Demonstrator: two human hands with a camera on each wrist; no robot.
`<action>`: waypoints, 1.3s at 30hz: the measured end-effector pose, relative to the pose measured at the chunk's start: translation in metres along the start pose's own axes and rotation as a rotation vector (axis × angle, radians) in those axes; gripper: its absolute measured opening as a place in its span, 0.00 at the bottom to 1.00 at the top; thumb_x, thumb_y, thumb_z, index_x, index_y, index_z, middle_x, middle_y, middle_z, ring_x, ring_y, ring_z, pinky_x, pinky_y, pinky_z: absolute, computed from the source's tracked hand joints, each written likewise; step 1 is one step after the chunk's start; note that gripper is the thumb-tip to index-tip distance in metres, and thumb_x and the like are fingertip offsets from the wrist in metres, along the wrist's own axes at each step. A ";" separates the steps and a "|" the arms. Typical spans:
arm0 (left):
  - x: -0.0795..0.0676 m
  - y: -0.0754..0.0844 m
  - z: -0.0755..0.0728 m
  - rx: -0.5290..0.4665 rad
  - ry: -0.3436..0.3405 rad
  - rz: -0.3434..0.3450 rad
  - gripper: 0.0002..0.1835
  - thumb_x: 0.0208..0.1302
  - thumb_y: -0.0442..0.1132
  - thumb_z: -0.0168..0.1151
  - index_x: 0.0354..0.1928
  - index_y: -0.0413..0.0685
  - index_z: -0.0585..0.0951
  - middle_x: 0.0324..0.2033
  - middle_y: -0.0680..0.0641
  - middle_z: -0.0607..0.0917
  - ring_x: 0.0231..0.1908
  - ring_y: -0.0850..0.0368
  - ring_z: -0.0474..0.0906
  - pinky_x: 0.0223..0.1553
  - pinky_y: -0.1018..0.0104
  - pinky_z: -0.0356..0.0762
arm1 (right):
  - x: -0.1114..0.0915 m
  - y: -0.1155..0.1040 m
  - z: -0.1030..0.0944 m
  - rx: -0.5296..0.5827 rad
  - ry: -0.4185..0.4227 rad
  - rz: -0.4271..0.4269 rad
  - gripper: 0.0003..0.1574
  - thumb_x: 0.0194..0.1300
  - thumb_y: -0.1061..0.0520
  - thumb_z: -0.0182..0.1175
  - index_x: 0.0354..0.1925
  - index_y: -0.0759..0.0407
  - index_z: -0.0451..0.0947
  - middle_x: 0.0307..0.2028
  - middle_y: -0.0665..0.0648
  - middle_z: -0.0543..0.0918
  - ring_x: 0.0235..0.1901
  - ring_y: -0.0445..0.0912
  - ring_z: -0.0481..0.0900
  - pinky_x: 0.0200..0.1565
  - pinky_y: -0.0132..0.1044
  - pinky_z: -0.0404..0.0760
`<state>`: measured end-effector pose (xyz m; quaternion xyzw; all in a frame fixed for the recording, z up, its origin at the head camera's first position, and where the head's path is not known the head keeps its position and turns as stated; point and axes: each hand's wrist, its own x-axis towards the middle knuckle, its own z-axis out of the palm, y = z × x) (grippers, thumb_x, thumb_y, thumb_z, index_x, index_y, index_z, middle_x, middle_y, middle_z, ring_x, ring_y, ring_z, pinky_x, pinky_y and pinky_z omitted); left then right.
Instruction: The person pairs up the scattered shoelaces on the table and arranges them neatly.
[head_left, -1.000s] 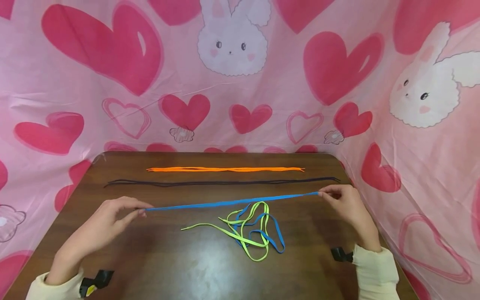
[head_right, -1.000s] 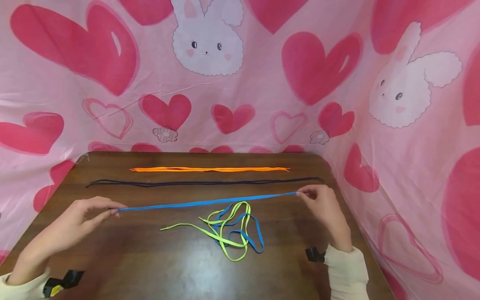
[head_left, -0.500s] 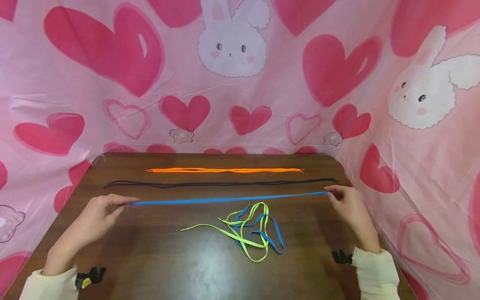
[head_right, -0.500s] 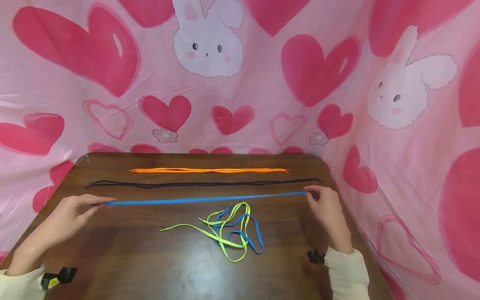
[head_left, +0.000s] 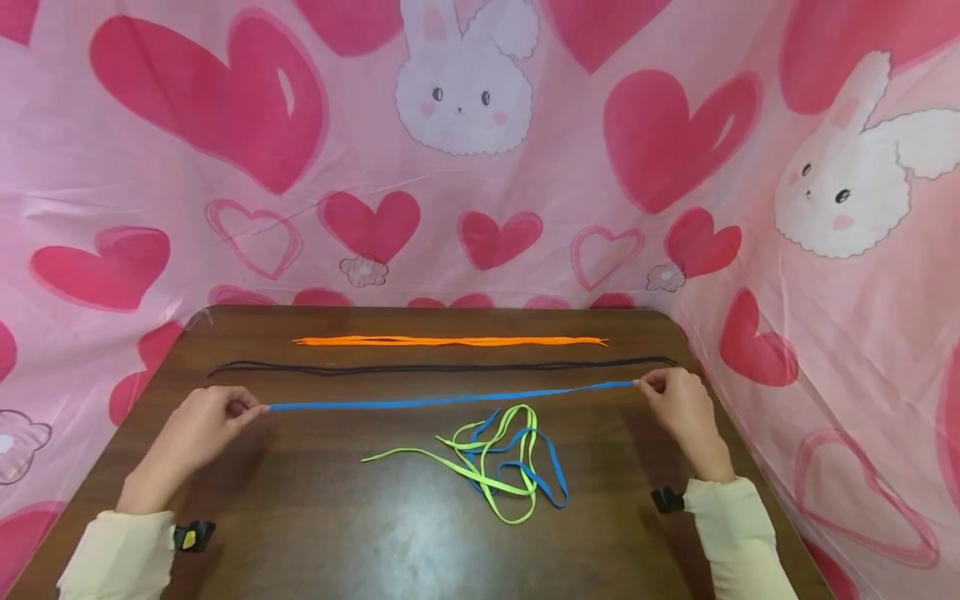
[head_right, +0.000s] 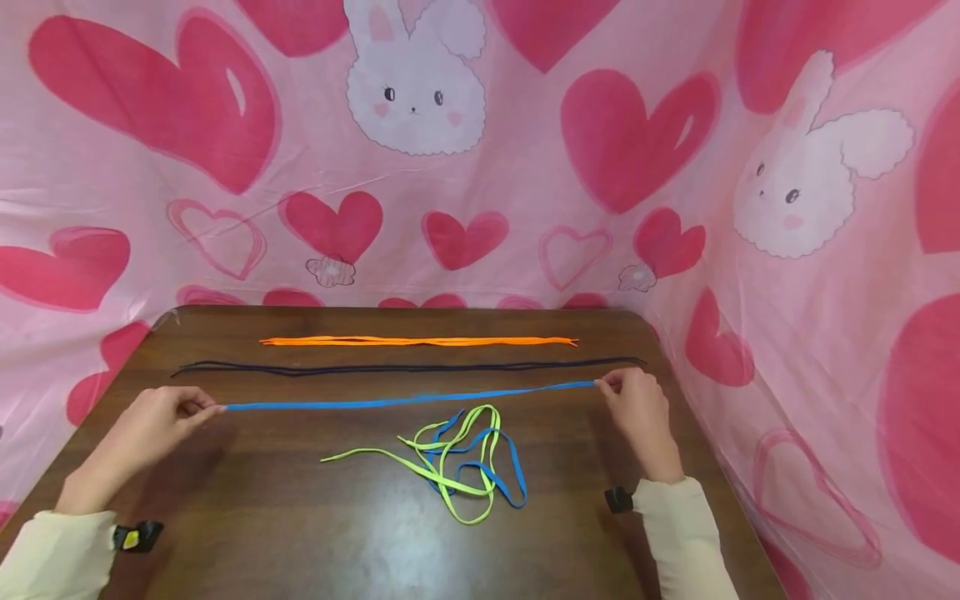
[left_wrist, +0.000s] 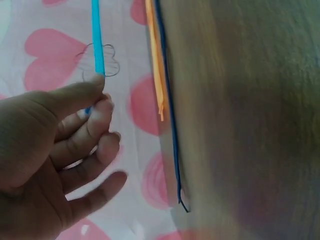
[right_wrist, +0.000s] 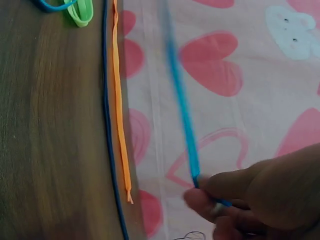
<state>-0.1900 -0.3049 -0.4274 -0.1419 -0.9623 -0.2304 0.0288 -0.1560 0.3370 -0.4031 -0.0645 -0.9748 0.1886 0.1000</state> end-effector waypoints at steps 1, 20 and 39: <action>0.002 -0.001 0.001 -0.001 -0.008 0.001 0.05 0.62 0.36 0.71 0.32 0.41 0.88 0.25 0.51 0.87 0.25 0.60 0.78 0.26 0.61 0.74 | 0.002 0.001 0.002 0.006 -0.020 -0.006 0.11 0.67 0.55 0.65 0.39 0.61 0.89 0.34 0.63 0.89 0.33 0.58 0.83 0.30 0.54 0.78; 0.040 -0.027 0.022 -0.031 -0.019 -0.126 0.09 0.64 0.43 0.70 0.34 0.44 0.87 0.29 0.47 0.88 0.31 0.51 0.81 0.24 0.56 0.73 | 0.047 0.020 0.043 -0.052 -0.043 0.087 0.15 0.65 0.48 0.66 0.27 0.56 0.85 0.31 0.62 0.87 0.34 0.62 0.84 0.37 0.63 0.79; 0.059 -0.038 0.036 0.007 -0.109 -0.140 0.04 0.63 0.36 0.68 0.32 0.44 0.85 0.27 0.47 0.86 0.33 0.47 0.80 0.29 0.48 0.75 | 0.064 0.034 0.067 -0.032 -0.265 0.074 0.09 0.67 0.55 0.63 0.36 0.59 0.86 0.33 0.59 0.85 0.33 0.55 0.81 0.35 0.53 0.78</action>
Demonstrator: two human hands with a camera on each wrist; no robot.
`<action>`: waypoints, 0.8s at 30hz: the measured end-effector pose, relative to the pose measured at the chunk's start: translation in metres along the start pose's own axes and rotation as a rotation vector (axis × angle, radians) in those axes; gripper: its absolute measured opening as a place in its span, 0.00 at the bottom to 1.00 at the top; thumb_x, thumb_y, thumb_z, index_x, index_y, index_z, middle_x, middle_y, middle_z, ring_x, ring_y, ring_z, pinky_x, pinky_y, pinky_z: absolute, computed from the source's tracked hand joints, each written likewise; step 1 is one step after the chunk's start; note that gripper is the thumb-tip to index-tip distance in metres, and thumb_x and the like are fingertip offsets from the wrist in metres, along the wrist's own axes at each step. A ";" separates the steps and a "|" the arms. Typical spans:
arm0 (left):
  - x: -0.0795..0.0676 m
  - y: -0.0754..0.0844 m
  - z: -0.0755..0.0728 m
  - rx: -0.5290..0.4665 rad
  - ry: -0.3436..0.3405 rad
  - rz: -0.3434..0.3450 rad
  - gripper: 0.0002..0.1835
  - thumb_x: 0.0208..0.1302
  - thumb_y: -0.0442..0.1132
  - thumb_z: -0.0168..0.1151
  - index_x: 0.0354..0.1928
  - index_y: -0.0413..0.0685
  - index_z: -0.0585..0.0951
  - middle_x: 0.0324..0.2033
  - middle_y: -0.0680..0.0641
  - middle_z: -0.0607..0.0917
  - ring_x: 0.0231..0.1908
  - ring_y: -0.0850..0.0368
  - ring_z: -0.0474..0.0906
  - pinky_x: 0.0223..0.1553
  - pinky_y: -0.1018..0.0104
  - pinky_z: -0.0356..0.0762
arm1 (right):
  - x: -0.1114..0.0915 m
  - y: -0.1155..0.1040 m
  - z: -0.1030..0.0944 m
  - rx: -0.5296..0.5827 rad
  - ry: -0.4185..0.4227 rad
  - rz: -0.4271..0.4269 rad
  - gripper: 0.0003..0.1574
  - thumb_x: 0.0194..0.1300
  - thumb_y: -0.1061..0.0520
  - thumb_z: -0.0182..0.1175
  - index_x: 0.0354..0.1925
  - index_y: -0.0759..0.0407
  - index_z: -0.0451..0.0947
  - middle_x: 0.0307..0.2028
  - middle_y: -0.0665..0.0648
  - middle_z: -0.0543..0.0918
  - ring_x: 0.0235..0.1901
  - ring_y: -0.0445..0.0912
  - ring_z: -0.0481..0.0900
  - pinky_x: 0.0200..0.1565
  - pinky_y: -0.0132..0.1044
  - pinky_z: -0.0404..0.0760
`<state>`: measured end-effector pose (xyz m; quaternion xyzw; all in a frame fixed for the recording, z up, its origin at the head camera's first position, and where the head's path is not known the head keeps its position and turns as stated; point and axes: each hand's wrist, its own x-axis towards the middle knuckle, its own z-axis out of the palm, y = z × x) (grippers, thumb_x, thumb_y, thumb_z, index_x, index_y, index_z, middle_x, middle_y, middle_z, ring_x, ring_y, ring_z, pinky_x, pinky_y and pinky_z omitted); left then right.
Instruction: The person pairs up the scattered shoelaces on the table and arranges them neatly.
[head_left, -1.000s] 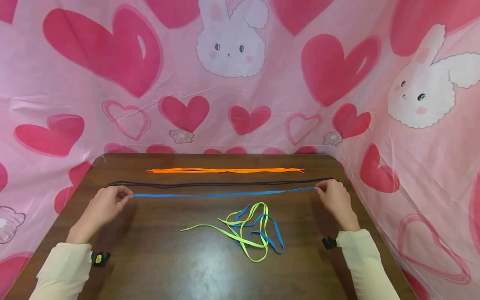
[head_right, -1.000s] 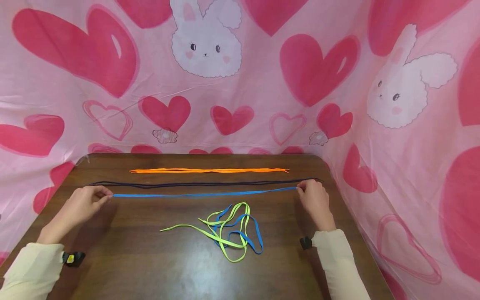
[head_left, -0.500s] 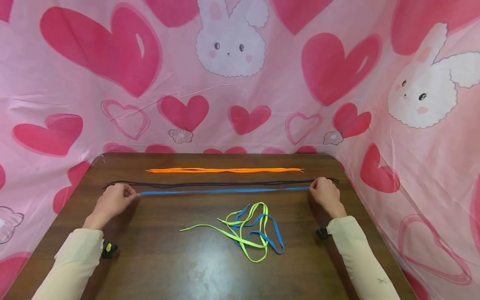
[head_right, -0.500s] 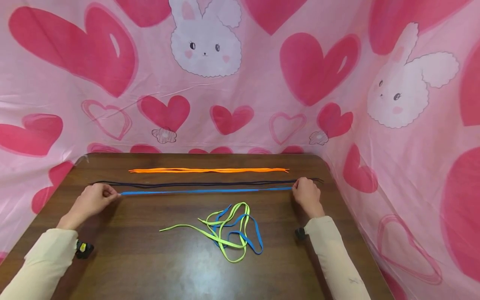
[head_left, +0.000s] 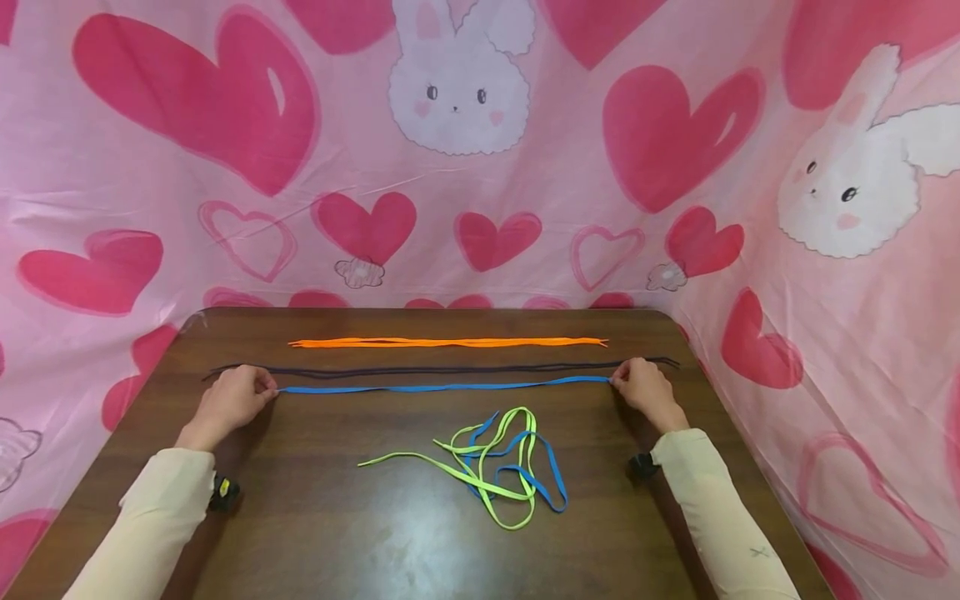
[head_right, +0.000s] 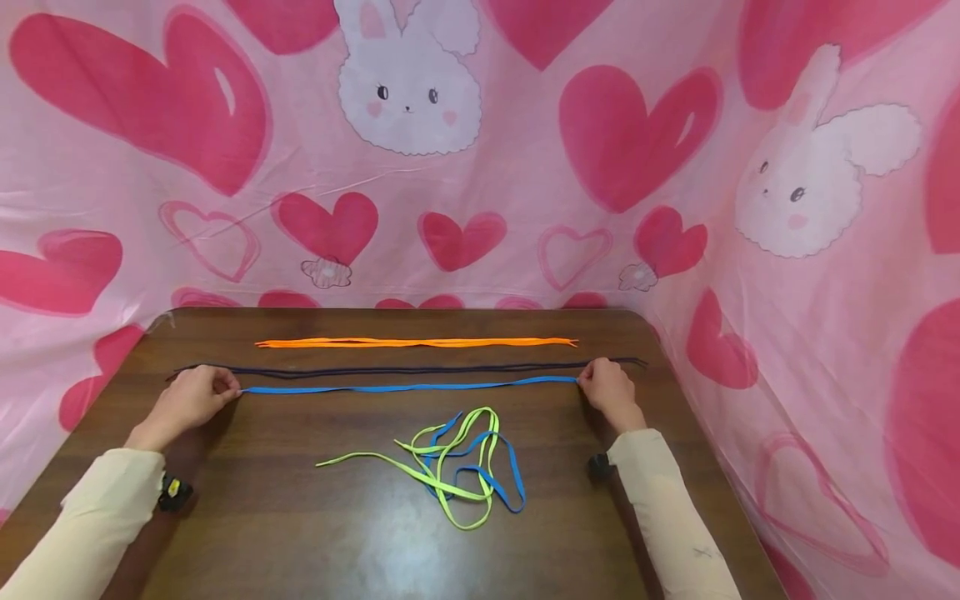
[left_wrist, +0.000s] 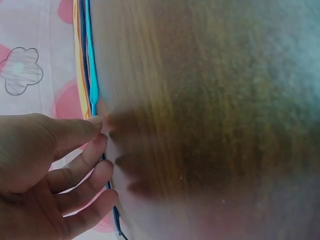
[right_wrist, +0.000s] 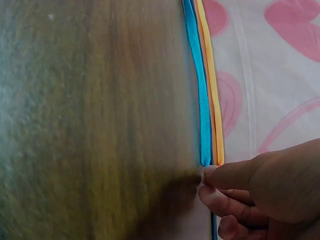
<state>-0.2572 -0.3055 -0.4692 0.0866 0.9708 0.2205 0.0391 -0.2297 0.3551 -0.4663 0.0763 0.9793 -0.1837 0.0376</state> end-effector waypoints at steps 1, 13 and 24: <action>0.000 0.000 0.000 0.002 0.000 0.002 0.03 0.63 0.36 0.68 0.32 0.44 0.85 0.27 0.47 0.86 0.33 0.47 0.80 0.29 0.49 0.75 | 0.000 0.001 0.000 0.010 -0.010 -0.004 0.08 0.68 0.56 0.63 0.36 0.59 0.86 0.32 0.59 0.85 0.33 0.54 0.80 0.35 0.52 0.78; -0.001 -0.002 0.000 -0.007 0.000 0.004 0.03 0.63 0.34 0.68 0.33 0.42 0.87 0.26 0.47 0.85 0.31 0.48 0.79 0.29 0.50 0.77 | 0.002 0.006 0.001 0.069 -0.035 -0.035 0.08 0.69 0.58 0.63 0.38 0.62 0.84 0.32 0.58 0.84 0.34 0.52 0.79 0.41 0.52 0.78; -0.006 0.006 -0.003 0.012 0.064 0.061 0.11 0.61 0.36 0.70 0.42 0.36 0.87 0.35 0.36 0.89 0.38 0.35 0.83 0.34 0.39 0.79 | -0.005 0.005 -0.008 0.036 -0.019 -0.017 0.14 0.66 0.56 0.66 0.45 0.64 0.82 0.34 0.59 0.85 0.34 0.53 0.81 0.38 0.52 0.79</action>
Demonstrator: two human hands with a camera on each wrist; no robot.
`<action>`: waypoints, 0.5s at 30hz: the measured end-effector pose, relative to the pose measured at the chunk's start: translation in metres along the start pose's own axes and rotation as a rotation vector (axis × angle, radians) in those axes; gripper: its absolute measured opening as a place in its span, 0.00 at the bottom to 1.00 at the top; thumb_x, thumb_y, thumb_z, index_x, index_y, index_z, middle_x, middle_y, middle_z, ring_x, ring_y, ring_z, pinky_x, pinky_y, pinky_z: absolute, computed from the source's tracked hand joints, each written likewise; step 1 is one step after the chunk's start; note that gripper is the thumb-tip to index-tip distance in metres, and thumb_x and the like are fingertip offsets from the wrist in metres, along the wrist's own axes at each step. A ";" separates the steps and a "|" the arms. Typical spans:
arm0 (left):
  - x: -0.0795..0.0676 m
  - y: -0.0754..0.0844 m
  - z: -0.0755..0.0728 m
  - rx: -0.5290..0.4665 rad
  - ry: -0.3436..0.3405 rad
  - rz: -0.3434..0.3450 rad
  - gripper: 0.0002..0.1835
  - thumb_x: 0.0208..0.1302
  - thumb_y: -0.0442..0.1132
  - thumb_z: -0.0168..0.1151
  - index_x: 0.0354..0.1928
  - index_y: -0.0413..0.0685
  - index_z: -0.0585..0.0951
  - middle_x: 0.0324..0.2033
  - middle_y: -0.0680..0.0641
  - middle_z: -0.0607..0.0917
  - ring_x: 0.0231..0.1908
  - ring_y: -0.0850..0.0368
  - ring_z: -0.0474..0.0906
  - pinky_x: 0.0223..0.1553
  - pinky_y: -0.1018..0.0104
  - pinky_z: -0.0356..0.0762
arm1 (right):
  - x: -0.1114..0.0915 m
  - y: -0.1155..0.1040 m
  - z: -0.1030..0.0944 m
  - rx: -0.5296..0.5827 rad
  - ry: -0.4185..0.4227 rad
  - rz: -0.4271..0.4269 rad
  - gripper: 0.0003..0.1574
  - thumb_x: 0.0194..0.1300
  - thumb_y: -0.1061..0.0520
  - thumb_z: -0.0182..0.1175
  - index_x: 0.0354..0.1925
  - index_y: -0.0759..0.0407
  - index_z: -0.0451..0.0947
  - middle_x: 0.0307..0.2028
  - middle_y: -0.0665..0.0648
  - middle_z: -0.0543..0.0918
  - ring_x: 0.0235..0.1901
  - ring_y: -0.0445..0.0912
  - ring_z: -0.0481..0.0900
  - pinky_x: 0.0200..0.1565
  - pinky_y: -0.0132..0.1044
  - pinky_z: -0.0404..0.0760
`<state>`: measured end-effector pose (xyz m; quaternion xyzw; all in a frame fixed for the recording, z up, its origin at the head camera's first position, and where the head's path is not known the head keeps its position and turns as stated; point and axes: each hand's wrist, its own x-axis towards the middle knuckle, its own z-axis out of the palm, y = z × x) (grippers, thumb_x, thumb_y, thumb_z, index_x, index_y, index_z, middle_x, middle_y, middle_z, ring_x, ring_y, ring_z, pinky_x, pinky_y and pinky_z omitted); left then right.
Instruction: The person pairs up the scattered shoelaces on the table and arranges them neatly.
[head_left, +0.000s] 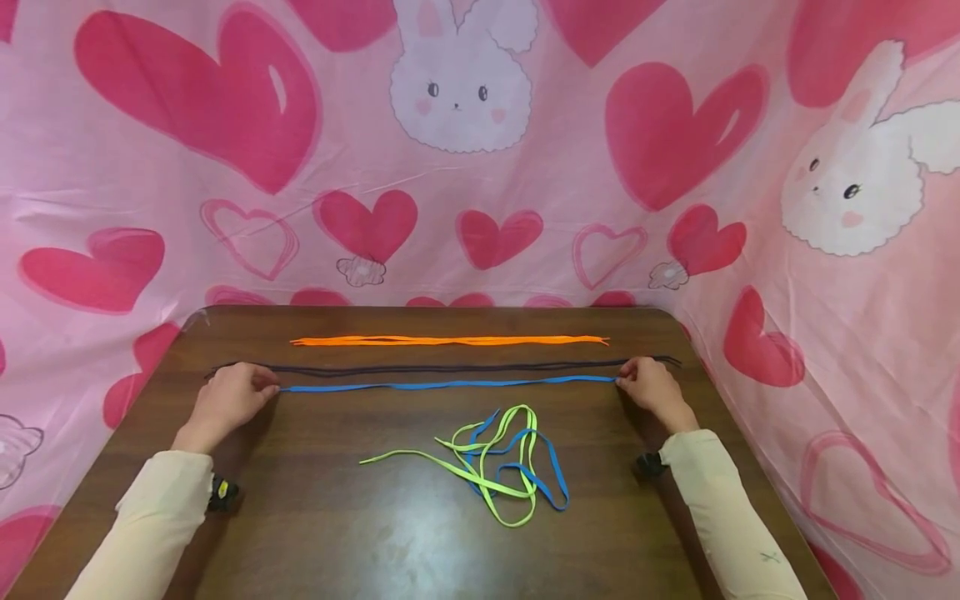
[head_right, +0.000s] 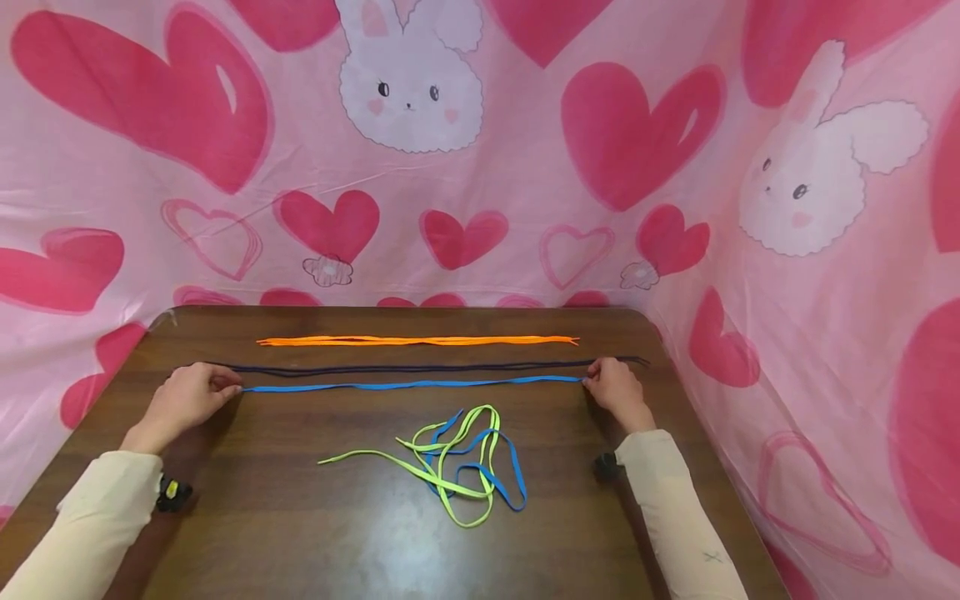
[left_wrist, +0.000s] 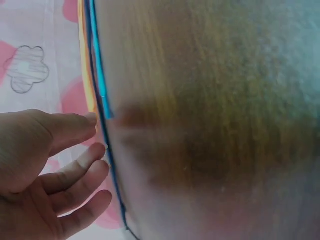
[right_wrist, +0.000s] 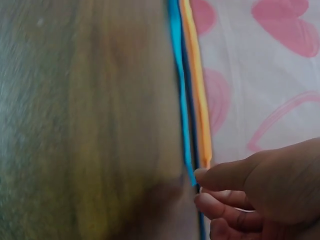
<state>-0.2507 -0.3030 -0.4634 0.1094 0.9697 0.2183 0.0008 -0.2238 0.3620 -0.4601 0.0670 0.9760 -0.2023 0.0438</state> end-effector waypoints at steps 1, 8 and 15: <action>-0.001 0.001 -0.002 0.008 0.009 0.006 0.11 0.61 0.36 0.70 0.42 0.36 0.87 0.35 0.36 0.89 0.38 0.34 0.83 0.34 0.38 0.79 | -0.001 -0.002 -0.002 -0.009 0.007 0.004 0.14 0.65 0.56 0.66 0.45 0.64 0.82 0.34 0.59 0.85 0.34 0.53 0.81 0.37 0.52 0.79; 0.001 0.038 -0.019 -0.060 -0.102 0.139 0.12 0.65 0.36 0.67 0.46 0.35 0.86 0.36 0.41 0.89 0.36 0.46 0.83 0.40 0.43 0.82 | -0.019 -0.039 -0.014 -0.025 0.035 -0.050 0.16 0.67 0.54 0.64 0.48 0.63 0.81 0.38 0.60 0.85 0.36 0.55 0.82 0.38 0.54 0.79; 0.001 0.109 -0.022 -0.185 -0.295 0.307 0.13 0.65 0.36 0.69 0.49 0.37 0.86 0.35 0.50 0.88 0.31 0.60 0.78 0.35 0.62 0.80 | -0.043 -0.095 -0.001 0.037 -0.159 -0.186 0.13 0.65 0.52 0.69 0.43 0.58 0.84 0.34 0.52 0.85 0.34 0.46 0.80 0.38 0.45 0.78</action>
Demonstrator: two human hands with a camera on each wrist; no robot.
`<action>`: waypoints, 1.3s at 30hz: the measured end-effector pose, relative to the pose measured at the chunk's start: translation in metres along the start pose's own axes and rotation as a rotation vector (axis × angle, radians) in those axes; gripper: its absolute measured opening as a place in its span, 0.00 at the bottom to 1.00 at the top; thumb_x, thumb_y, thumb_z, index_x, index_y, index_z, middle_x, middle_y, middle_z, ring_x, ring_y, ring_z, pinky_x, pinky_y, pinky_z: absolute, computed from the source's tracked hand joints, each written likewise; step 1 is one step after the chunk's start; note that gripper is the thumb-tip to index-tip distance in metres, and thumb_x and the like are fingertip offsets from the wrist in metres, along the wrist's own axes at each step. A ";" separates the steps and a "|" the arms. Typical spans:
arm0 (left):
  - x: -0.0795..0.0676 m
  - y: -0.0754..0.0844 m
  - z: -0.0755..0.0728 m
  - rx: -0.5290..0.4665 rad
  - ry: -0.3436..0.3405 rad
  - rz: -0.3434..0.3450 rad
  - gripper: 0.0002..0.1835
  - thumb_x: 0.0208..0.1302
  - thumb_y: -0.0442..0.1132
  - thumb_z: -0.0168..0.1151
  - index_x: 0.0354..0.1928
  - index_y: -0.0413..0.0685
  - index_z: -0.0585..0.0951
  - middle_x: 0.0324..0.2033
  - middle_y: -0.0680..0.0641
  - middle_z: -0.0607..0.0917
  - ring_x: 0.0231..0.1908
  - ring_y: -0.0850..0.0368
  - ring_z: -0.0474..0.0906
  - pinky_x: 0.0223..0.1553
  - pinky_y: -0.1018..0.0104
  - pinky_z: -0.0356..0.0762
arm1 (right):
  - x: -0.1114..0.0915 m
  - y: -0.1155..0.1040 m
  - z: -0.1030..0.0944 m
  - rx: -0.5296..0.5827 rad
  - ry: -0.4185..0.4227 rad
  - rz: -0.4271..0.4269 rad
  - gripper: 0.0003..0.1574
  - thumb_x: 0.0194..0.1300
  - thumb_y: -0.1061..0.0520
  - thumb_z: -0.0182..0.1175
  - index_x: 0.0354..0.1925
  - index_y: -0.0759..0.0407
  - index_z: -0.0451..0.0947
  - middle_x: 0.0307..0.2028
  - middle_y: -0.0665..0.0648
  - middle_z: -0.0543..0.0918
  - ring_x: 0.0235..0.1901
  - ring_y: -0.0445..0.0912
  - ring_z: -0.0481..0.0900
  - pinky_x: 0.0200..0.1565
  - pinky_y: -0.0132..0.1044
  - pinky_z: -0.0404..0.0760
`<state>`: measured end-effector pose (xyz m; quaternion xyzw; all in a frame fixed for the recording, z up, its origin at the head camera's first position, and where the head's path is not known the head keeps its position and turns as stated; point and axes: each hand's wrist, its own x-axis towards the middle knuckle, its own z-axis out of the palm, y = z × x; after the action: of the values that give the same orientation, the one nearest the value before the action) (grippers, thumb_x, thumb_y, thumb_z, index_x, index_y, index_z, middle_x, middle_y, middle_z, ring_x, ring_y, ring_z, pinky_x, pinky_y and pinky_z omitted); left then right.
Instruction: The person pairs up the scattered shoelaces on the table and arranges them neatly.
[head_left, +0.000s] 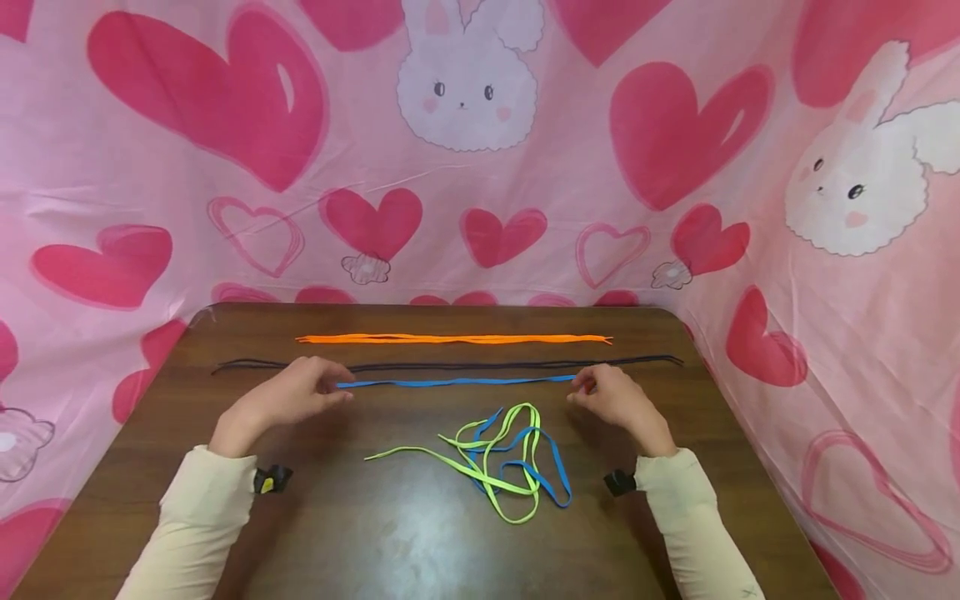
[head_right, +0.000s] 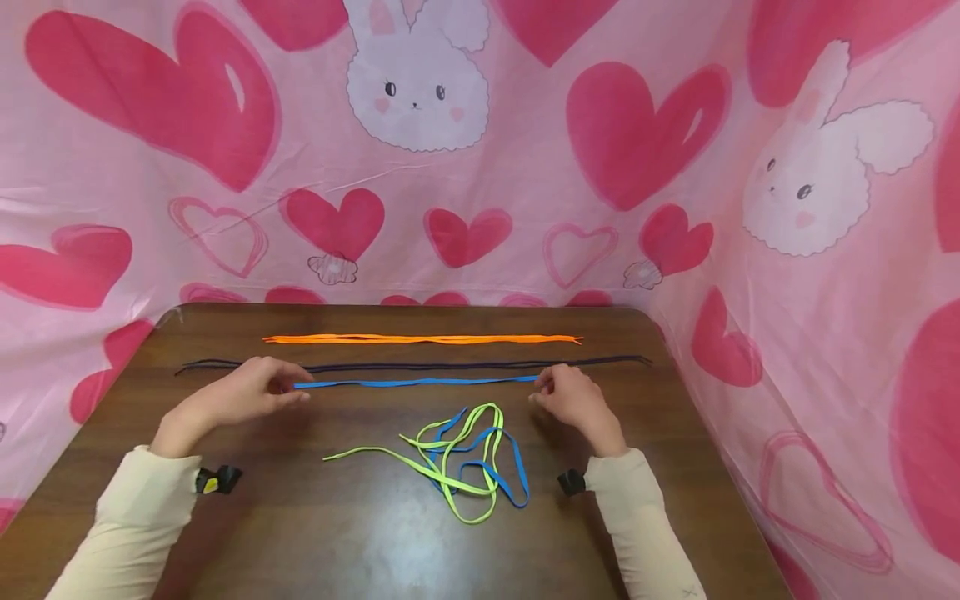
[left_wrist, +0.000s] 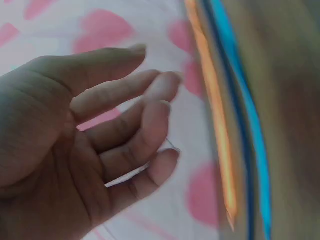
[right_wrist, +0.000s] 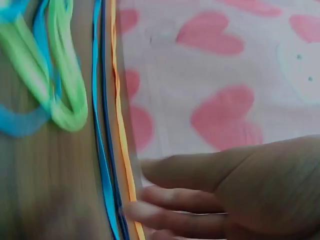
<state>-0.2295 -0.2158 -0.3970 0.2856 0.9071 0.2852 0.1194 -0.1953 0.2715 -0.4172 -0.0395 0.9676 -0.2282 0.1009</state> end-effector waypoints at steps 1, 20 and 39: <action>0.004 0.009 0.003 -0.011 -0.013 0.010 0.14 0.65 0.36 0.69 0.50 0.37 0.86 0.34 0.50 0.88 0.30 0.61 0.77 0.34 0.64 0.79 | -0.001 -0.007 0.006 0.008 -0.038 -0.012 0.12 0.63 0.53 0.70 0.43 0.58 0.84 0.33 0.50 0.85 0.33 0.44 0.80 0.38 0.43 0.78; 0.067 0.128 0.090 -0.162 -0.042 0.225 0.10 0.67 0.38 0.68 0.48 0.45 0.87 0.39 0.53 0.89 0.39 0.61 0.83 0.45 0.64 0.81 | -0.005 -0.065 0.036 -0.139 -0.144 -0.062 0.06 0.57 0.61 0.73 0.30 0.51 0.86 0.25 0.45 0.80 0.28 0.44 0.75 0.32 0.44 0.74; 0.030 0.179 0.067 -0.209 0.232 0.312 0.19 0.70 0.47 0.66 0.58 0.46 0.83 0.51 0.54 0.87 0.52 0.62 0.82 0.56 0.59 0.79 | -0.077 -0.147 -0.007 -0.112 0.100 -0.361 0.07 0.65 0.50 0.70 0.30 0.42 0.82 0.16 0.38 0.68 0.19 0.36 0.66 0.23 0.33 0.67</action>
<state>-0.1477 -0.0471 -0.3483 0.3740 0.8251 0.4235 -0.0023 -0.1168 0.1525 -0.3311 -0.2065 0.9598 -0.1900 0.0079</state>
